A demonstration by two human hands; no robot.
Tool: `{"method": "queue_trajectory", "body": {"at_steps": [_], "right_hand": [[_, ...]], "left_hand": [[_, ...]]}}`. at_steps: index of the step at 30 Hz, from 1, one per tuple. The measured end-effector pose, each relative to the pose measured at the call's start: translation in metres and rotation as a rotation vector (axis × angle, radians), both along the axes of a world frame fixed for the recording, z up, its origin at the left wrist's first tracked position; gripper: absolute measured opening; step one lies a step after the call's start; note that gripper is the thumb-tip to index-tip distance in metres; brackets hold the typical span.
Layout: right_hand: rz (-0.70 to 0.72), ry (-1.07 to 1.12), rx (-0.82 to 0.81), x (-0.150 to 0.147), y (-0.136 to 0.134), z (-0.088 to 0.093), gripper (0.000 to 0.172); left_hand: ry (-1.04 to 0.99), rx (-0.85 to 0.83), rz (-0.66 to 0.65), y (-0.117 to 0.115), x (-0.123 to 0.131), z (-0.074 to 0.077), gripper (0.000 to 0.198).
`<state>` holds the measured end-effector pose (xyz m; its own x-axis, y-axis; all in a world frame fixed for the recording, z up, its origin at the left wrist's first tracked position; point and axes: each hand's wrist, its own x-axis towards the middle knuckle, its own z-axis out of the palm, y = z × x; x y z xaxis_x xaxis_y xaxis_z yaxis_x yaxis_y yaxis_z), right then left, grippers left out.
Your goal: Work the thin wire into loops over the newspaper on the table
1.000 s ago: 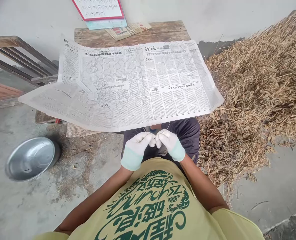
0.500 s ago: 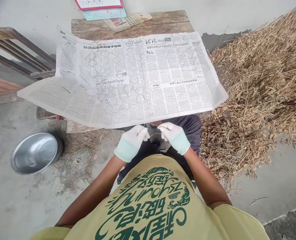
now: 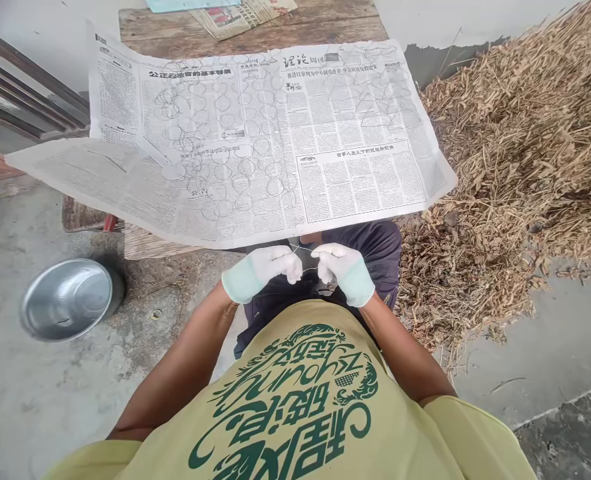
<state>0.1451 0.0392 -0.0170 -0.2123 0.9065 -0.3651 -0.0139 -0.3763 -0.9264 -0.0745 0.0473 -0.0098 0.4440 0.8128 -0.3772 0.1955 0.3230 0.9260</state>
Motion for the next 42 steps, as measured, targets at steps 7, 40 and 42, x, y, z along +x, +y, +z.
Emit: {"method": "queue_trajectory", "body": {"at_steps": [7,40,42], "right_hand": [[-0.002,-0.010,-0.031,0.003,-0.004,0.001,0.027],[-0.153,0.347,-0.071,-0.020,-0.007,-0.013,0.038],[-0.123,0.395,-0.060,-0.020,-0.010,-0.013,0.036]], "left_hand": [[0.103,0.105,-0.050,0.009,-0.002,0.003,0.044],[-0.241,-0.030,0.384,-0.017,0.007,-0.009,0.024],[-0.282,-0.104,0.430,-0.018,0.010,-0.007,0.025]]}}
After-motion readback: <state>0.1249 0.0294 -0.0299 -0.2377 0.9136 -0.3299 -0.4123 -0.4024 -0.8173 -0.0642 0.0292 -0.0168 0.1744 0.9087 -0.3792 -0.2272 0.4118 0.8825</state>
